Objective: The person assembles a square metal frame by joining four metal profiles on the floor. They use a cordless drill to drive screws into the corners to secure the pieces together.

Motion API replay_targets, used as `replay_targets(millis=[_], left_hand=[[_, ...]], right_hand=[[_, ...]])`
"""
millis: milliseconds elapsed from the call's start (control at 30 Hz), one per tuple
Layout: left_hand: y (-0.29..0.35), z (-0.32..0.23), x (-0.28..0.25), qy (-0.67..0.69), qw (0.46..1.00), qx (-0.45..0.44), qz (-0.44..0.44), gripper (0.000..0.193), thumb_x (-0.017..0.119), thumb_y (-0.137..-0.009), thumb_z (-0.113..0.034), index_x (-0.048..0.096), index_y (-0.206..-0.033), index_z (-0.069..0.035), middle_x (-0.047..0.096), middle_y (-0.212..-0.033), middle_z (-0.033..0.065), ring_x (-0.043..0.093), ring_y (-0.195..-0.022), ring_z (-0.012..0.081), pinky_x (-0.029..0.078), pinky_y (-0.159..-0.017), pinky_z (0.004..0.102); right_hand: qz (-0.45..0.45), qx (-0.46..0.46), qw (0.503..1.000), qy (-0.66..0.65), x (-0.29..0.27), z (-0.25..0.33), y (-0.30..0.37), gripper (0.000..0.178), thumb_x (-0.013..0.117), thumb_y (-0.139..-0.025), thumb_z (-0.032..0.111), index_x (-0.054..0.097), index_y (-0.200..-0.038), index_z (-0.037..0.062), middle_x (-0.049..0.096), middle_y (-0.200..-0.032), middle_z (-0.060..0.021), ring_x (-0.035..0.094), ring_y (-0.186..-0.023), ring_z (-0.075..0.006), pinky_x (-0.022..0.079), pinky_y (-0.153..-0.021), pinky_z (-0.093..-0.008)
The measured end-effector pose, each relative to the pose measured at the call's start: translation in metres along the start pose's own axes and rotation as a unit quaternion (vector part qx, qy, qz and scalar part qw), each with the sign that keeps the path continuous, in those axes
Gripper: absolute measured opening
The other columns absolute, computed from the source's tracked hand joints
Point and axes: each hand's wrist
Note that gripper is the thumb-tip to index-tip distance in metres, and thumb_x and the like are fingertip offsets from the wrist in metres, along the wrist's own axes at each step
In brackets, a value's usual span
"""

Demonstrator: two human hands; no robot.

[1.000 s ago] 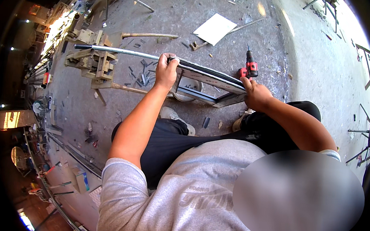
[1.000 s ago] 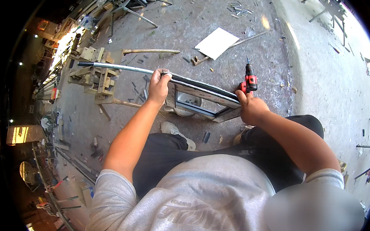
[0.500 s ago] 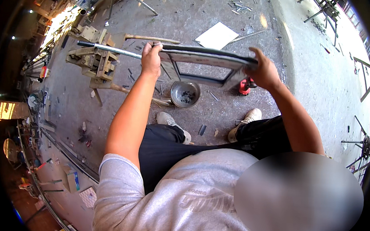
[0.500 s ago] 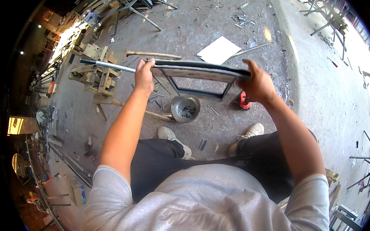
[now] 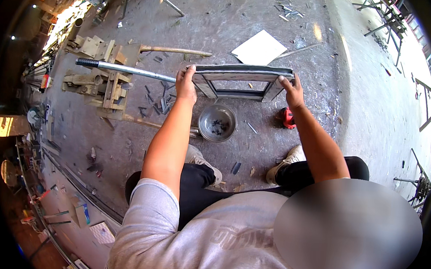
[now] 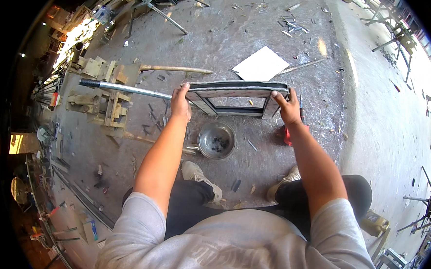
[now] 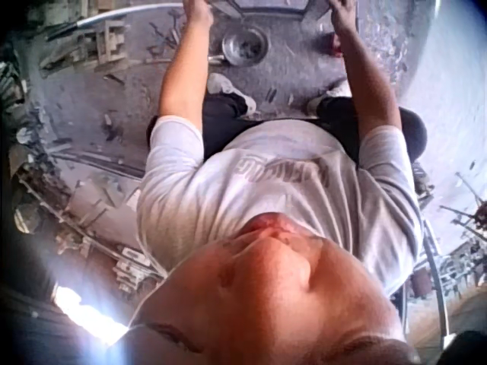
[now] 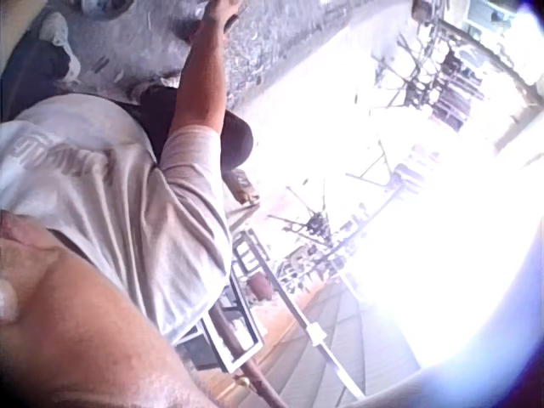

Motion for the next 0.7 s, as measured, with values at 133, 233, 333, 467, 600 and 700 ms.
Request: replay_targets(millis=[133,233,333,467,600,700], left_hand=[[0.002,-0.006,0.011,-0.023,1.000,-0.008,-0.015,0.033,0.077,-0.094,-0.035,0.067,-0.108,-0.006,0.065,-0.107,0.0016,0.053,-0.105,0.0142,0.039,-0.100,0.0310],[0.001,-0.001,0.018,-0.048,0.998,-0.006,-0.031,0.034,0.071,-0.096,-0.035,0.067,-0.111,-0.005,0.064,-0.112,0.0027,0.053,-0.110,0.0158,0.038,-0.104,0.0317],[-0.006,0.004,0.032,-0.074,0.996,0.001,-0.053,0.034,0.067,-0.096,-0.035,0.067,-0.111,-0.005,0.062,-0.116,0.0047,0.052,-0.113,0.0174,0.037,-0.106,0.0333],[-0.022,-0.013,0.049,-0.068,0.996,0.041,-0.048,0.036,0.067,-0.097,-0.036,0.064,-0.107,-0.002,0.062,-0.107,0.0058,0.052,-0.107,0.0168,0.038,-0.102,0.0324],[-0.023,-0.068,0.080,0.000,0.996,0.030,-0.081,0.035,0.066,-0.097,-0.035,0.065,-0.107,-0.002,0.064,-0.106,0.0073,0.059,-0.098,0.0187,0.048,-0.092,0.0347],[-0.020,-0.064,0.077,-0.001,0.997,-0.062,-0.049,0.049,0.065,-0.098,-0.039,0.061,-0.125,0.003,0.066,-0.120,0.0138,0.065,-0.112,0.0229,0.049,-0.104,0.0362]], right_hand=[[-0.083,0.034,0.992,-0.093,0.020,-0.005,-0.009,0.053,0.074,-0.095,0.044,0.061,-0.123,0.0003,0.066,-0.109,-0.0082,0.058,-0.102,-0.0183,0.046,-0.094,-0.0334],[-0.156,0.043,0.984,-0.080,0.042,0.013,-0.022,0.043,0.069,-0.098,0.041,0.064,-0.108,-0.0001,0.062,-0.099,-0.0072,0.055,-0.095,-0.0186,0.046,-0.089,-0.0330],[-0.164,0.017,0.985,-0.049,0.036,0.007,-0.042,0.039,0.068,-0.098,0.037,0.065,-0.107,-0.0008,0.063,-0.099,-0.0080,0.056,-0.096,-0.0191,0.045,-0.089,-0.0326],[-0.245,0.002,0.969,-0.018,0.038,0.034,-0.070,0.037,0.067,-0.097,0.036,0.065,-0.105,0.0001,0.062,-0.098,-0.0089,0.056,-0.095,-0.0200,0.046,-0.087,-0.0325],[-0.175,-0.033,0.982,-0.056,0.042,0.121,-0.075,0.037,0.067,-0.095,0.036,0.064,-0.103,-0.0001,0.062,-0.097,-0.0102,0.056,-0.090,-0.0189,0.048,-0.078,-0.0325],[-0.183,-0.020,0.983,-0.018,0.040,0.101,-0.086,0.033,0.067,-0.096,0.032,0.064,-0.102,-0.0001,0.064,-0.093,-0.0080,0.057,-0.088,-0.0179,0.048,-0.079,-0.0336]])
Point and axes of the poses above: each hand's wrist, its own y-axis away from the middle knuckle, its own x-axis out of the palm, z = x × y
